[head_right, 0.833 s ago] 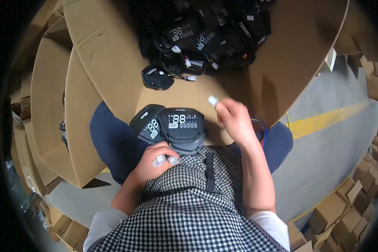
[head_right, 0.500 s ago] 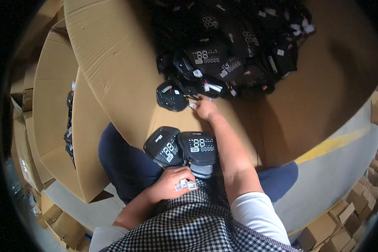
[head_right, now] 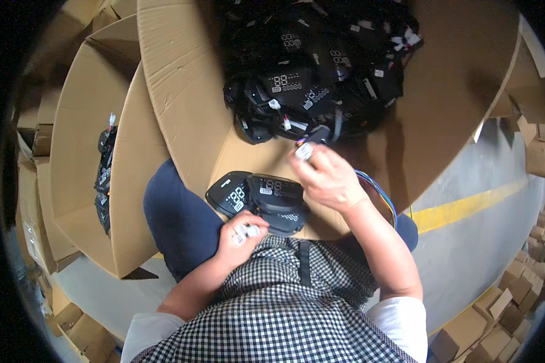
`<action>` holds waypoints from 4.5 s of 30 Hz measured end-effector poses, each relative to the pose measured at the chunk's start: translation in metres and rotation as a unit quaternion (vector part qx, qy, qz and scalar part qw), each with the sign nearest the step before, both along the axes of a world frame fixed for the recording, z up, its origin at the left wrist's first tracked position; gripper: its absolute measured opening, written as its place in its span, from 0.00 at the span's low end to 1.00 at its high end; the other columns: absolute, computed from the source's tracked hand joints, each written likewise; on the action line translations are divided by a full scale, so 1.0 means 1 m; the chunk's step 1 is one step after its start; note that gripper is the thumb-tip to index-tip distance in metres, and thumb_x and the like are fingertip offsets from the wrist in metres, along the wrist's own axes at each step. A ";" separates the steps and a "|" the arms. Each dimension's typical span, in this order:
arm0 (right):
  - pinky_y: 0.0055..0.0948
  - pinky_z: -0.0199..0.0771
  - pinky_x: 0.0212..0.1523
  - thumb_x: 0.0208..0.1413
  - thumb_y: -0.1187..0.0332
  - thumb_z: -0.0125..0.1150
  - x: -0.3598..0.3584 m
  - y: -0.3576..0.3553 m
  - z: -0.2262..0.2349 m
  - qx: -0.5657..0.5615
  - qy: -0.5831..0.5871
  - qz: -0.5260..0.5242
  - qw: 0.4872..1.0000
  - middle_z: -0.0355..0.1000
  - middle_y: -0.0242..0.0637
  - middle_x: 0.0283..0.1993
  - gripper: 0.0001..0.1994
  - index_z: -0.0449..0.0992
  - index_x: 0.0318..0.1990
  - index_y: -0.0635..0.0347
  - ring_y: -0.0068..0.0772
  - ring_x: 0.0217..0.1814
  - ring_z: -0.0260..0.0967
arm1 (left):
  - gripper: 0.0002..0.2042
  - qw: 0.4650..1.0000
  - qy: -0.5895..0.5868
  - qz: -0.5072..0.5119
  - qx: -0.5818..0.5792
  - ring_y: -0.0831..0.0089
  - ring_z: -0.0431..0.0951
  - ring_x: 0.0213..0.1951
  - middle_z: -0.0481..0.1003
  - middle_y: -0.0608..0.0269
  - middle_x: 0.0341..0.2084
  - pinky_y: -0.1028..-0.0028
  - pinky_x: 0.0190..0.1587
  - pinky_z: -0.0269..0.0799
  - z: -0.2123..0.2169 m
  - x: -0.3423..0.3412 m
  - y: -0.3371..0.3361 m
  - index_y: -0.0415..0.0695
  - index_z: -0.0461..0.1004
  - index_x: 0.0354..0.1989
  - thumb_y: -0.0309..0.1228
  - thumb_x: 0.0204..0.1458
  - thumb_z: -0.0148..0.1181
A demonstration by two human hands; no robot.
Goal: The person tests digital displays by taking them from a cardboard box, plugging each display's connector into a test wire harness by hand, and placing them into adjacent cardboard boxes.
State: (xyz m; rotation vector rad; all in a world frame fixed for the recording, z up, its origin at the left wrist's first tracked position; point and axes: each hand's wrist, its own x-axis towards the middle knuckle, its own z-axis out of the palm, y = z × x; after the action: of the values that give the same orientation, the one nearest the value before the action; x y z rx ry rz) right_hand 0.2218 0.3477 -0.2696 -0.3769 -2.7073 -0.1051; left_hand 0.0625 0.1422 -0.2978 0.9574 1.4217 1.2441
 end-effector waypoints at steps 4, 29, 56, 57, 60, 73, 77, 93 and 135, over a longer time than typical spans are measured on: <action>0.31 0.75 0.49 0.42 0.69 0.60 0.020 -0.054 0.014 -0.121 -0.063 0.133 0.982 0.68 0.41 0.45 0.18 0.72 0.45 0.57 0.37 0.48 0.71 | 0.08 0.996 0.049 0.050 0.059 0.69 0.76 0.41 0.76 0.57 0.38 0.73 0.46 0.71 0.003 0.002 -0.006 0.37 0.78 0.41 0.24 0.54 0.61; 0.31 0.64 0.16 0.47 0.68 0.61 0.062 -0.158 0.036 -0.225 0.026 -0.171 0.959 0.61 0.32 0.18 0.06 0.76 0.33 0.56 0.30 0.19 0.68 | 0.10 0.973 0.069 -0.211 0.059 0.72 0.74 0.37 0.72 0.62 0.35 0.75 0.40 0.70 0.008 0.001 -0.014 0.38 0.77 0.42 0.26 0.53 0.64; 0.35 0.66 0.18 0.50 0.73 0.63 0.084 -0.160 0.007 -0.241 0.121 -0.281 0.921 0.69 0.37 0.19 0.03 0.73 0.29 0.58 0.40 0.17 0.68 | 0.07 0.958 -0.009 0.165 0.236 0.82 0.69 0.30 0.71 0.66 0.34 0.84 0.28 0.66 0.079 -0.029 0.020 0.46 0.69 0.45 0.30 0.61 0.56; 0.36 0.67 0.19 0.51 0.74 0.62 0.085 -0.157 0.008 -0.246 0.121 -0.283 0.919 0.69 0.38 0.20 0.03 0.73 0.30 0.58 0.41 0.18 0.69 | 0.11 0.910 -0.120 0.248 0.310 0.81 0.69 0.29 0.69 0.67 0.33 0.85 0.27 0.65 0.094 -0.048 0.023 0.47 0.67 0.47 0.35 0.60 0.57; 0.36 0.66 0.19 0.52 0.74 0.61 0.086 -0.154 0.008 -0.242 0.119 -0.288 0.919 0.69 0.39 0.20 0.02 0.74 0.30 0.58 0.41 0.18 0.68 | 0.17 0.804 0.080 0.377 0.453 0.86 0.54 0.19 0.65 0.71 0.28 0.85 0.18 0.45 0.178 -0.117 0.006 0.45 0.65 0.41 0.48 0.62 0.50; 0.41 0.69 0.48 0.49 0.75 0.60 0.131 -0.056 0.044 -0.031 0.242 -0.432 0.868 0.68 0.51 0.54 0.03 0.75 0.32 0.63 0.49 0.50 0.68 | 0.26 0.830 0.395 0.393 -0.029 0.68 0.73 0.46 0.73 0.57 0.48 0.70 0.50 0.68 0.069 -0.330 -0.072 0.36 0.65 0.59 0.36 0.55 0.62; 0.40 0.61 0.61 0.52 0.72 0.62 0.152 0.006 0.051 -0.030 0.244 -0.464 0.851 0.55 0.55 0.68 0.04 0.78 0.34 0.61 0.52 0.65 0.60 | 0.45 0.772 0.554 0.233 -0.208 0.51 0.61 0.64 0.51 0.38 0.66 0.60 0.64 0.58 0.124 -0.249 -0.039 0.39 0.57 0.66 0.46 0.41 0.72; 0.43 0.74 0.42 0.50 0.81 0.56 0.156 -0.021 -0.006 -0.100 0.235 -0.480 0.839 0.71 0.49 0.49 0.10 0.75 0.39 0.60 0.56 0.45 0.71 | 0.12 0.866 0.442 0.229 0.052 0.43 0.77 0.39 0.76 0.37 0.32 0.53 0.40 0.72 0.004 -0.106 0.062 0.33 0.73 0.36 0.33 0.57 0.55; 0.30 0.76 0.41 0.65 0.72 0.45 0.138 -0.111 0.049 -0.255 0.489 -0.371 0.747 0.70 0.52 0.56 0.09 0.71 0.40 0.69 0.38 0.42 0.77 | 0.16 0.802 0.530 -0.186 0.205 0.64 0.78 0.36 0.72 0.59 0.41 0.68 0.36 0.74 -0.012 -0.023 0.032 0.44 0.71 0.46 0.27 0.47 0.64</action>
State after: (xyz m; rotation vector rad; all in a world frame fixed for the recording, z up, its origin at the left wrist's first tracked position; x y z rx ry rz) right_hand 0.3599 0.2370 -0.2205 -1.2416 -1.3704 0.4927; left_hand 0.0400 0.1742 -0.3099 2.3575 1.6310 0.6830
